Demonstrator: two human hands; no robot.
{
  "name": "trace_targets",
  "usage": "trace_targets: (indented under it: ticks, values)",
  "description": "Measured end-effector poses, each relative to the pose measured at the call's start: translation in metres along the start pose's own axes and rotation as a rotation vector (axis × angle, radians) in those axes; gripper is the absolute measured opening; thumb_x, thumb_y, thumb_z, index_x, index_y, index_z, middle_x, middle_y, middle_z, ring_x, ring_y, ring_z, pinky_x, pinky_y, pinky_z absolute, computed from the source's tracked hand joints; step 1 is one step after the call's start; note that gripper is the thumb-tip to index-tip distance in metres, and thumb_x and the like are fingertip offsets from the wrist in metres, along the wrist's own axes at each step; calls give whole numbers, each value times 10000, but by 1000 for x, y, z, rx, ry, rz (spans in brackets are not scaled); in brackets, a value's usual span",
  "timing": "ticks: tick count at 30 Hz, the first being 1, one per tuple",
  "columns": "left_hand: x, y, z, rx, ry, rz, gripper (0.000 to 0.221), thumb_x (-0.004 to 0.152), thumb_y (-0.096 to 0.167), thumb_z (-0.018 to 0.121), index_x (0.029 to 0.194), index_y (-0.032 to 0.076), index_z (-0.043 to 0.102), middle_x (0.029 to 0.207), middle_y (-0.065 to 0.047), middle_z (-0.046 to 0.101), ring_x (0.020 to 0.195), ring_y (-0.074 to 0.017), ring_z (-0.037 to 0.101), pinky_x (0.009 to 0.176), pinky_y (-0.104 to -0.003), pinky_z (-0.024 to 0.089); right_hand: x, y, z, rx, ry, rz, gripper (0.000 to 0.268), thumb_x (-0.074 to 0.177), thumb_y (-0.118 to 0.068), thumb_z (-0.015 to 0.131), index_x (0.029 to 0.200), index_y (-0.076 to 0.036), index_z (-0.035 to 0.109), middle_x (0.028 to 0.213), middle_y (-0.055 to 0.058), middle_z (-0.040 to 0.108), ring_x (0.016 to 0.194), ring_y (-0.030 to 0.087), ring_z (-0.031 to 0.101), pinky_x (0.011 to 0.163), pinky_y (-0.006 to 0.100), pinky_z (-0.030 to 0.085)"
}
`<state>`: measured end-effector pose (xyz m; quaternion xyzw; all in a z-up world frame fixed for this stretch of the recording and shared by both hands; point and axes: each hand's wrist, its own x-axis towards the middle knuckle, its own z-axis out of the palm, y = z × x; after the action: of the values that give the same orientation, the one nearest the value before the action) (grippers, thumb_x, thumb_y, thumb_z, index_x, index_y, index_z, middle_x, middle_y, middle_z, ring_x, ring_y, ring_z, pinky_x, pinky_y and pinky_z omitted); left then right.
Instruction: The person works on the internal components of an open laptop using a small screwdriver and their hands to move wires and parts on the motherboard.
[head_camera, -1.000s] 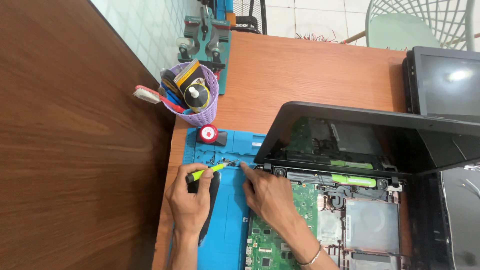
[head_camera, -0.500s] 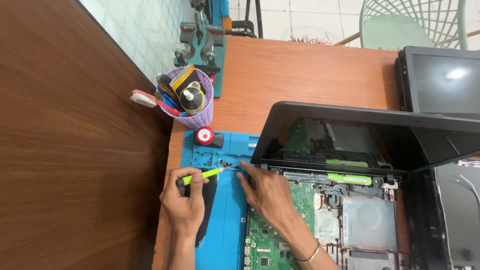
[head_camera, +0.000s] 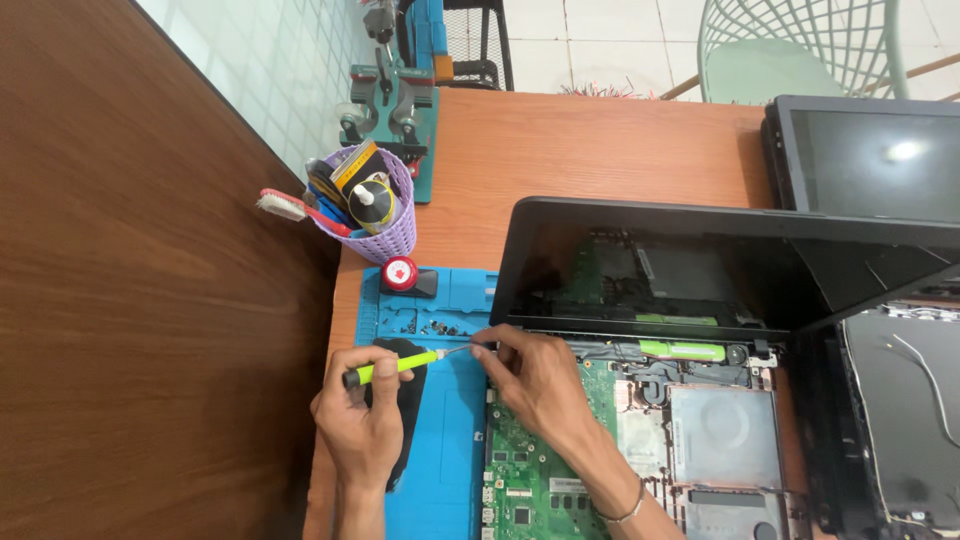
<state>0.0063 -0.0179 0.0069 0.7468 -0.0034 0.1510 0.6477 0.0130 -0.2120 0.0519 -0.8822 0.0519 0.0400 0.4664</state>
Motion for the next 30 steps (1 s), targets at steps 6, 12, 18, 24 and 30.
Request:
trace_targets:
  ticks: [6, 12, 18, 24, 30]
  values:
    - [-6, 10, 1, -90, -20, 2, 205, 1020, 187, 641, 1010, -16, 612, 892, -105, 714, 787, -165, 736, 689, -268, 607, -12, 4, -13, 144, -49, 91, 201, 867, -128, 749, 1049, -64, 805, 538, -8, 520, 466, 73, 424, 435, 295, 349]
    - [-16, 28, 0, -182, -52, 34, 187, 1041, 154, 614, 979, -20, 588, 843, -102, 687, 733, -137, 690, 638, -252, 575, -26, 20, -27, 460, -88, 160, 170, 851, -95, 793, 1004, -24, 813, 549, -70, 428, 509, 49, 347, 470, 252, 312]
    - [-20, 37, 9, -198, -86, 103, 218, 1043, 177, 633, 962, -19, 585, 829, -105, 674, 731, -137, 676, 650, -261, 572, -31, 29, -36, 506, -77, 123, 163, 847, -92, 804, 992, -18, 815, 544, -73, 402, 511, 47, 313, 486, 244, 282]
    - [-22, 40, 11, -171, -99, 65, 216, 1031, 191, 626, 961, -11, 596, 800, -104, 683, 722, -141, 688, 633, -264, 563, -32, 34, -37, 499, -79, 75, 164, 859, -107, 807, 997, -19, 819, 533, -81, 422, 511, 42, 328, 503, 241, 311]
    - [-19, 47, 19, -162, -117, 93, 188, 1024, 166, 644, 974, -8, 592, 827, -100, 692, 740, -144, 700, 675, -270, 587, -32, 38, -40, 516, -67, 109, 171, 852, -116, 803, 991, -17, 817, 509, -68, 429, 457, 51, 337, 466, 256, 284]
